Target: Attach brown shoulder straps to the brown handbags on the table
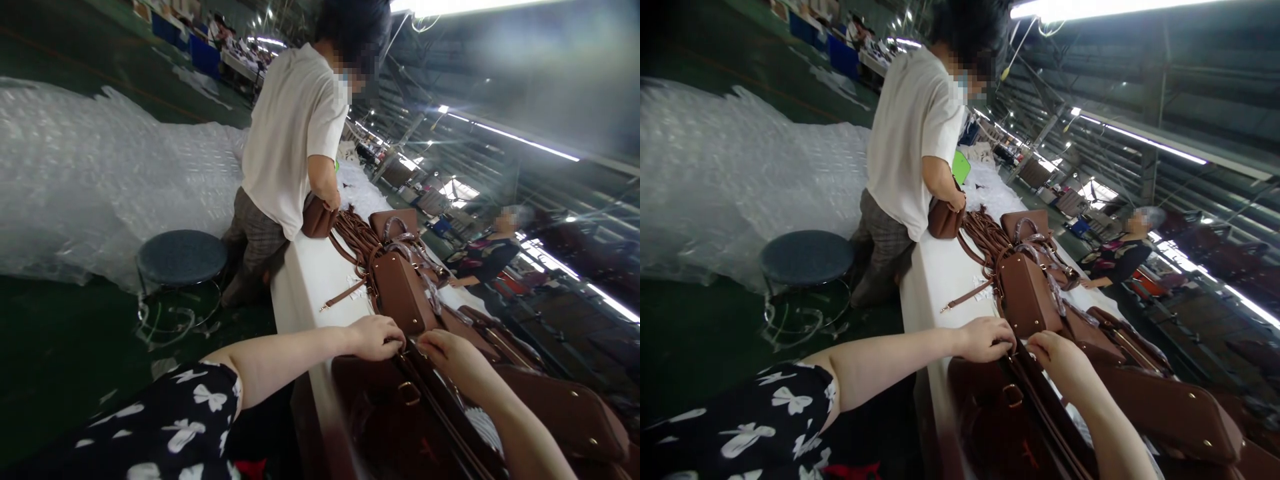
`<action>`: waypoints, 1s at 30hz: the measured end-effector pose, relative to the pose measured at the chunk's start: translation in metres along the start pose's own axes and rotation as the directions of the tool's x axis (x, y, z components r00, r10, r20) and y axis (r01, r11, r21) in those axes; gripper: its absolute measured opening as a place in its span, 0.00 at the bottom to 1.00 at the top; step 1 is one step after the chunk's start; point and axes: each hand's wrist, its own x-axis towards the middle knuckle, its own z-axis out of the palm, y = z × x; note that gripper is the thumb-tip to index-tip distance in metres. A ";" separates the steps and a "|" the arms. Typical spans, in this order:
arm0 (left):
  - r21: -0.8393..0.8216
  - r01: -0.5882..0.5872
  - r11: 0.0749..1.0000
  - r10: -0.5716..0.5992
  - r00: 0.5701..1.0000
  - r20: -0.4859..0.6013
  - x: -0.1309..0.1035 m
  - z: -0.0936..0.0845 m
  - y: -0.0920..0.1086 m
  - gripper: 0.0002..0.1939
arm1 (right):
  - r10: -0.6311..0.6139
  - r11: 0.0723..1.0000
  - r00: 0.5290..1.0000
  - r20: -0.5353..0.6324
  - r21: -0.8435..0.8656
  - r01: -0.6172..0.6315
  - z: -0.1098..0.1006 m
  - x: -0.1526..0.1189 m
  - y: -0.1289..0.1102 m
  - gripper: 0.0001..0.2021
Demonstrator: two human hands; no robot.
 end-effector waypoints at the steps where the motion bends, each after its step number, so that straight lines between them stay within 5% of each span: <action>1: -0.015 0.001 1.000 -0.001 1.000 -0.006 -0.001 0.001 0.001 0.13 | -0.009 1.000 1.000 0.011 0.007 0.009 0.001 0.000 -0.004 0.13; 9: -0.196 0.106 0.975 -0.156 0.953 -0.261 -0.006 0.005 0.012 0.08 | 0.039 0.999 0.997 0.071 -0.001 -0.039 0.011 0.000 -0.019 0.13; 13: -0.020 0.162 0.987 -0.163 0.981 -0.103 0.000 -0.004 0.027 0.10 | 0.071 0.997 0.997 0.034 0.005 -0.072 0.015 -0.001 -0.012 0.15; 20: 0.258 0.271 0.928 -0.322 0.929 0.185 0.027 -0.027 0.050 0.13 | 0.106 0.993 0.992 -0.071 0.057 -0.102 0.024 -0.001 0.003 0.14; 24: 0.105 0.401 0.910 -0.415 0.887 0.202 0.034 -0.022 0.040 0.12 | 0.109 0.987 0.987 -0.121 0.128 -0.094 0.026 -0.003 0.002 0.13; 30: -0.455 0.457 0.764 -0.500 0.866 0.030 0.034 -0.007 0.015 0.14 | 0.118 0.939 0.976 -0.181 0.340 -0.050 0.025 -0.002 -0.009 0.18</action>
